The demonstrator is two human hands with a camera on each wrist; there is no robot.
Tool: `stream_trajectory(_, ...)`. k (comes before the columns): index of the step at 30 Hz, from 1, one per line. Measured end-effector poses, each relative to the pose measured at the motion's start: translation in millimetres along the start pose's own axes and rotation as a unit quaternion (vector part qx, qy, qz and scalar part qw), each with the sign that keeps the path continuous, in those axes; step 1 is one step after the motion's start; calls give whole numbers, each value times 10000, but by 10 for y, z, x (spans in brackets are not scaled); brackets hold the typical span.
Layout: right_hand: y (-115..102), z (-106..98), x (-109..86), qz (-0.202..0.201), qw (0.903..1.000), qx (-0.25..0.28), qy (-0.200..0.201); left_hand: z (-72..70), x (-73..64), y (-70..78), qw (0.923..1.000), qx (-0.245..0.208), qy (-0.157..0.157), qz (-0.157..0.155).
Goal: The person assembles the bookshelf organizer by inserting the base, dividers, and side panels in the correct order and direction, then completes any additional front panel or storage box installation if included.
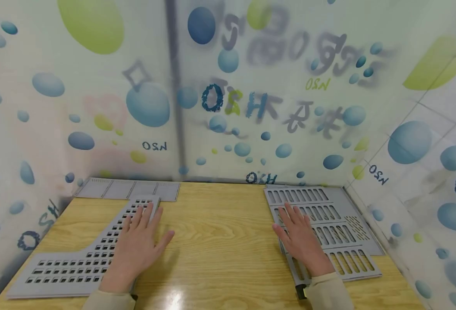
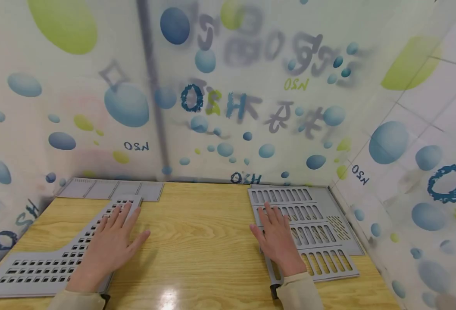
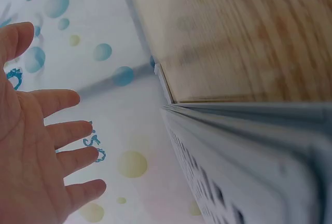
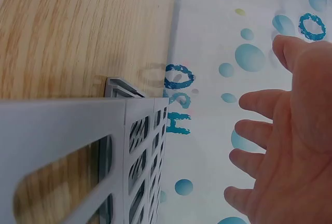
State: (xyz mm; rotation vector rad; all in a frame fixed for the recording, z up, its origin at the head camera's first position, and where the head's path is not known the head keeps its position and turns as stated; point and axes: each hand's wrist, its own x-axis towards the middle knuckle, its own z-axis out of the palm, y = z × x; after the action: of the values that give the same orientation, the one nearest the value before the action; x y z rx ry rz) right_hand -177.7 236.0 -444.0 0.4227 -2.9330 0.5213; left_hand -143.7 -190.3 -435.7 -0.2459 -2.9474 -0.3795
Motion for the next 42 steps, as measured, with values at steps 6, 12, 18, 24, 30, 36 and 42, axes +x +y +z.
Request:
stream_trajectory(6, -3, 6, 20, -45, 9998, 150, 77, 6, 11, 49, 9999, -61, 104, 102)
stream_trajectory(12, 16, 1, 50, -97, 9992, 329, 203, 29, 13, 136, 9994, -10, 267, 219)
stream_trajectory(18, 101, -56, 78, 37, 9986, 481, 221, 107, 34, 353, 9970, 111, 394, 664)
stream_trajectory(24, 328, -136, 93, 572, 9970, 400, -324, 223, 93, 689, 9891, 421, 362, 1367)
stream_trajectory(30, 635, -258, 135, 1033, 9916, -91, -768, 323, 175, 1036, 9801, 621, -35, 1883)
stream_trajectory(36, 864, -359, 109, 1375, 9848, -388, -987, 390, 244, 1329, 9688, 778, -468, 2306)
stream_trajectory(42, 1003, -393, 62, 1538, 9785, -698, -1184, 513, 288, 1536, 9595, 1058, -715, 2512)
